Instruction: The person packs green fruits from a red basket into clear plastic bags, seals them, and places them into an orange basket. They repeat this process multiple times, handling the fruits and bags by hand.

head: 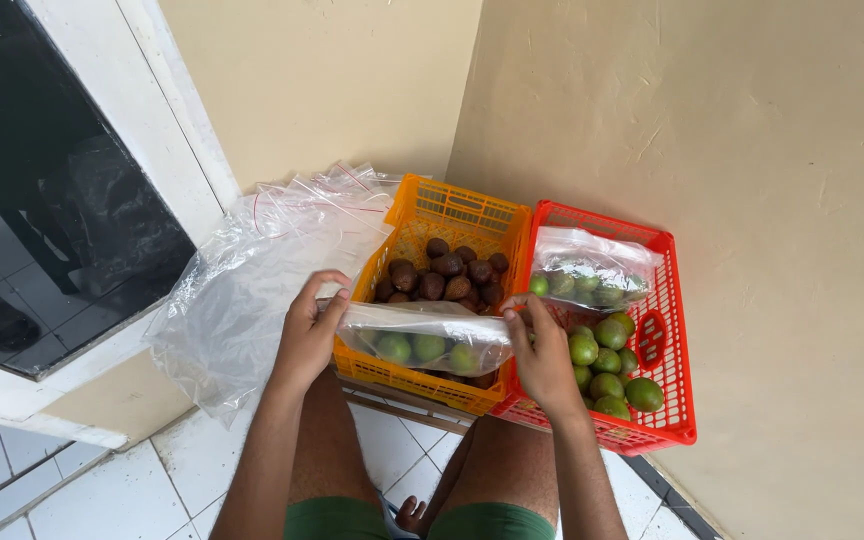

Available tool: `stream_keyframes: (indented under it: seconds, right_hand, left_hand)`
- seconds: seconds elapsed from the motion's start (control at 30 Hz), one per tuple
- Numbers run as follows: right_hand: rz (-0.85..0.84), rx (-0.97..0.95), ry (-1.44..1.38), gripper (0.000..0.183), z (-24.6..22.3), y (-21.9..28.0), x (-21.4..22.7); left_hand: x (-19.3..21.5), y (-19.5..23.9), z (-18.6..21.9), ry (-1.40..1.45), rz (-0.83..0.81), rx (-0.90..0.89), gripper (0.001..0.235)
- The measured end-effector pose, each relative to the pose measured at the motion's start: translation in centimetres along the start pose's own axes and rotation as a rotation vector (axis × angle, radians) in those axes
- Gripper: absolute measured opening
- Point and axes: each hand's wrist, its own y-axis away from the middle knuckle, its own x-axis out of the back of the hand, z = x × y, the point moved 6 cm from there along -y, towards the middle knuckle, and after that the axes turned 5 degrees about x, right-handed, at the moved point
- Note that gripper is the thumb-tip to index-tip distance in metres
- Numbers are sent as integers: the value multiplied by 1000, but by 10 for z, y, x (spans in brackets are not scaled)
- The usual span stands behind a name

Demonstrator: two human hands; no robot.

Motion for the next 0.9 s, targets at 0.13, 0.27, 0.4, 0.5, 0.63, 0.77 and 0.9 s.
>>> stream_keyframes:
  seconds: [0.13, 0.27, 0.4, 0.5, 0.63, 0.77, 0.9]
  right_hand:
    - [34, 121, 327, 16, -26, -4, -1]
    - [-50, 539, 619, 25, -44, 1, -32]
    - [-115, 560, 578, 9, -29, 2, -52]
    - [-250, 457, 426, 17, -25, -4, -54]
    - [-341, 444, 336, 24, -29, -10, -54]
    - [-219, 567, 524, 17, -32, -14, -57]
    - [52, 848, 723, 11, -38, -1, -75]
  left_hand:
    - [1, -12, -20, -25, 86, 72, 17]
    - [3, -11, -16, -23, 75, 163, 23]
    - [4, -2, -6, -460, 128, 61, 28]
    - [-5, 35, 70, -840, 291, -508, 28]
    - [-48, 25, 38, -860, -211, -469, 29]
    - [-53, -3, 13, -901, -215, -495, 23]
    - [-53, -18, 8, -818, -308, -369, 17]
